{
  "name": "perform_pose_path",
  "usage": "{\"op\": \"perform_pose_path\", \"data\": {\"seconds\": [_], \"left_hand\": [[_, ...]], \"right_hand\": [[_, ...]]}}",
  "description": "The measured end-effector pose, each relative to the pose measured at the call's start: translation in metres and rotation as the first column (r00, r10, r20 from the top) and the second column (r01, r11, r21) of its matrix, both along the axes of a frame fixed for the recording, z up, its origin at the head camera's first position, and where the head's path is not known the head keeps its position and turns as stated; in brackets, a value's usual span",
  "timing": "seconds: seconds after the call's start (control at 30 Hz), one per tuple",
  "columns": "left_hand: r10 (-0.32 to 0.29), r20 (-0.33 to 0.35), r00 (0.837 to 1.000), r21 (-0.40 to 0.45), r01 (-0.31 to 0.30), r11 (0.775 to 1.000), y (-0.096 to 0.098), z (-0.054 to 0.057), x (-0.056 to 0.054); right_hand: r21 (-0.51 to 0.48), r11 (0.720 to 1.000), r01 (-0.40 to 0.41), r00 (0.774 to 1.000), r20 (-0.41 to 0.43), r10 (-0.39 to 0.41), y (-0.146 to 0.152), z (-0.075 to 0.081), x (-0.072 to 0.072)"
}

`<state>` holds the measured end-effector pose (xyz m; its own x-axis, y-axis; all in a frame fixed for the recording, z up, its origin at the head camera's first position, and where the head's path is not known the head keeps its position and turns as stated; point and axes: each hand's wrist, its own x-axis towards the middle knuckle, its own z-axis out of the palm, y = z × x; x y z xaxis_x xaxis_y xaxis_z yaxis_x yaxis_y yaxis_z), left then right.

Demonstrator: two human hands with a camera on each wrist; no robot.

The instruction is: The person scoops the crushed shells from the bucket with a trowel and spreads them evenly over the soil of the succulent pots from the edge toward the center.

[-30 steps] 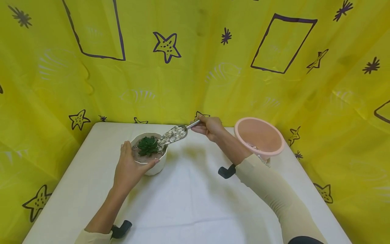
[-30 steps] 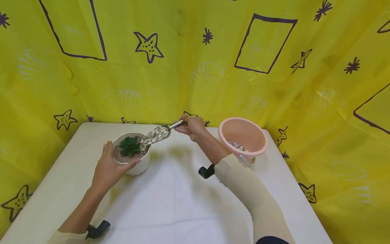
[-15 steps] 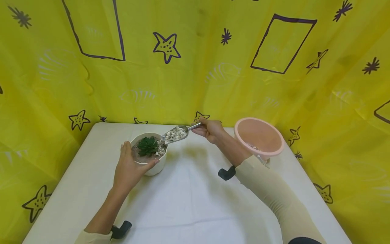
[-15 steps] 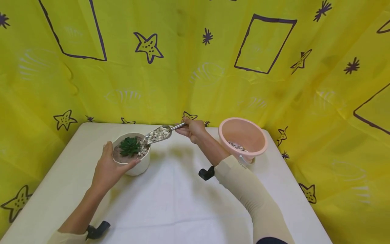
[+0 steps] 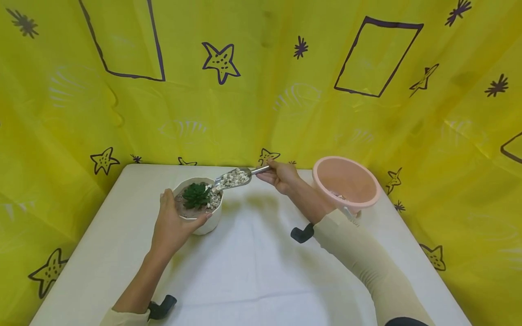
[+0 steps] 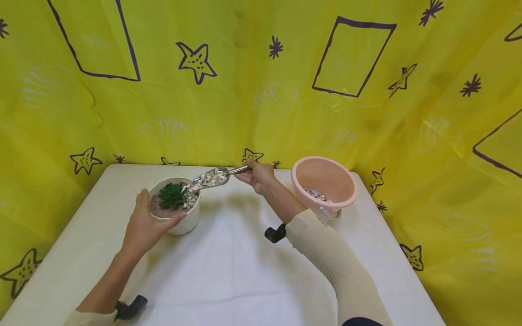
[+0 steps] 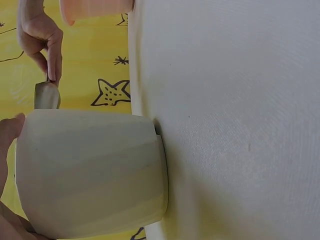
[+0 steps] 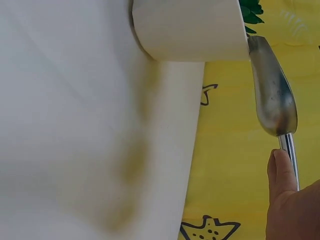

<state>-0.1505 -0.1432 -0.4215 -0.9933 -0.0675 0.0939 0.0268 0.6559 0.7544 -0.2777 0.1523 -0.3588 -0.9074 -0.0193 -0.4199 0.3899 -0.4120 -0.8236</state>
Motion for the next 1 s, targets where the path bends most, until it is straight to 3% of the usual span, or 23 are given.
{"op": "perform_pose_path", "data": {"seconds": [0.33, 0.67, 0.8, 1.0], "left_hand": [[0.079, 0.008, 0.997, -0.008, -0.078, 0.997, 0.012, 0.002, 0.003], [0.166, -0.054, 0.985, -0.005, -0.167, 0.986, 0.023, -0.004, 0.002], [0.163, -0.081, 0.983, 0.0, -0.163, 0.987, 0.021, -0.007, 0.0], [0.114, -0.061, 0.992, -0.003, -0.114, 0.993, 0.014, -0.008, -0.002]], "right_hand": [[-0.029, 1.0, 0.011, 1.0, -0.007, -0.011, 0.001, -0.006, 0.001], [-0.017, 1.0, 0.005, 1.0, -0.002, -0.005, 0.0, -0.006, 0.001], [-0.016, 1.0, 0.009, 1.0, -0.003, -0.009, 0.0, -0.005, 0.001], [-0.01, 1.0, 0.01, 1.0, -0.003, -0.01, -0.001, -0.003, 0.002]]}}
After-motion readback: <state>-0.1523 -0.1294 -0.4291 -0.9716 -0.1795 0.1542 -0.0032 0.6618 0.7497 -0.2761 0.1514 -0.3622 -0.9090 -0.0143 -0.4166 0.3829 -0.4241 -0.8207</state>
